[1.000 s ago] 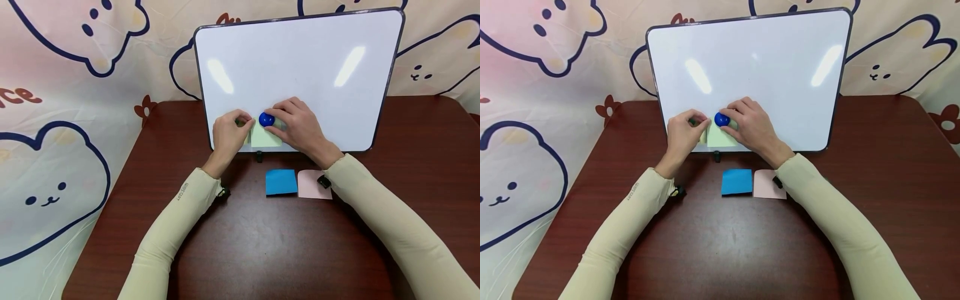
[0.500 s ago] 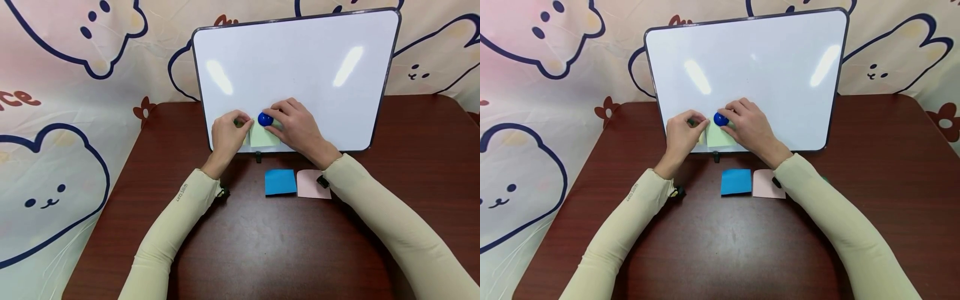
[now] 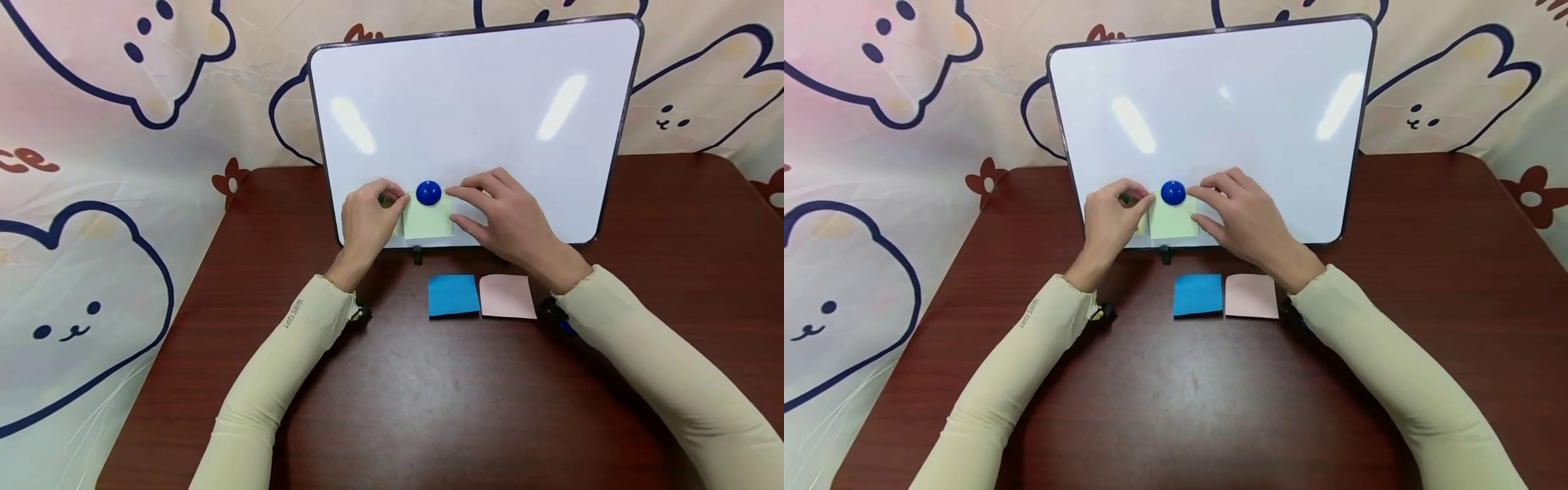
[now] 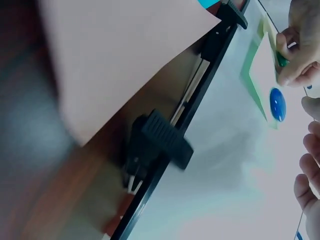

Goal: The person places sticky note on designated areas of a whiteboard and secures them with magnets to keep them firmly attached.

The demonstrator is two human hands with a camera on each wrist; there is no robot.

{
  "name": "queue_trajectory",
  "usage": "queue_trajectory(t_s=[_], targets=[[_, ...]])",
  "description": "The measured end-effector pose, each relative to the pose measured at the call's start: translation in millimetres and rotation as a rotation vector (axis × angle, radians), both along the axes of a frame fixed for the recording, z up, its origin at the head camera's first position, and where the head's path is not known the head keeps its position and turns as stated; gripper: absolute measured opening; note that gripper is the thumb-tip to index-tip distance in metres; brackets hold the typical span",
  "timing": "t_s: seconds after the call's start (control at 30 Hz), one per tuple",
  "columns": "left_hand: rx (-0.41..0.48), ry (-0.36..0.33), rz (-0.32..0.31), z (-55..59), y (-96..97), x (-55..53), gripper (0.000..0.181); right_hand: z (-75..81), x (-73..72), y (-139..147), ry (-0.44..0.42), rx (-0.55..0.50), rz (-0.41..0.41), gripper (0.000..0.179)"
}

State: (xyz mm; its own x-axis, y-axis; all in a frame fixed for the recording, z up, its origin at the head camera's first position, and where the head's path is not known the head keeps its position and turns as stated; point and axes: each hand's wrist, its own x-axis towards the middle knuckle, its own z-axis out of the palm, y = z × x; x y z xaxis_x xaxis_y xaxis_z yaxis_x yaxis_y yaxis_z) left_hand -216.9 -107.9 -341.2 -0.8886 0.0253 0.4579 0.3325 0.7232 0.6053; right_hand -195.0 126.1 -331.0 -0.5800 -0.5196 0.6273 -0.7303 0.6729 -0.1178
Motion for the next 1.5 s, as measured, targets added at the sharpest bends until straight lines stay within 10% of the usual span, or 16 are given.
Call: queue_trajectory(t_s=[0.63, 1.13, 1.5], targets=[[0.001, 0.014, -0.030, 2.0, -13.8, 14.3, 0.015, -13.1, 30.2, 56.3, 0.036, 0.069, 0.031, 0.036], [-0.128, -0.219, -0.329, -1.0, -9.5, 41.2, 0.010, -28.4, 50.8, 66.8, 0.043, 0.217, 0.007, 0.036], [-0.368, -0.145, -0.400, -4.8, -23.6, 47.5, 0.009, -33.2, 59.4, 87.6, 0.015, 0.344, 0.043, 0.037]])
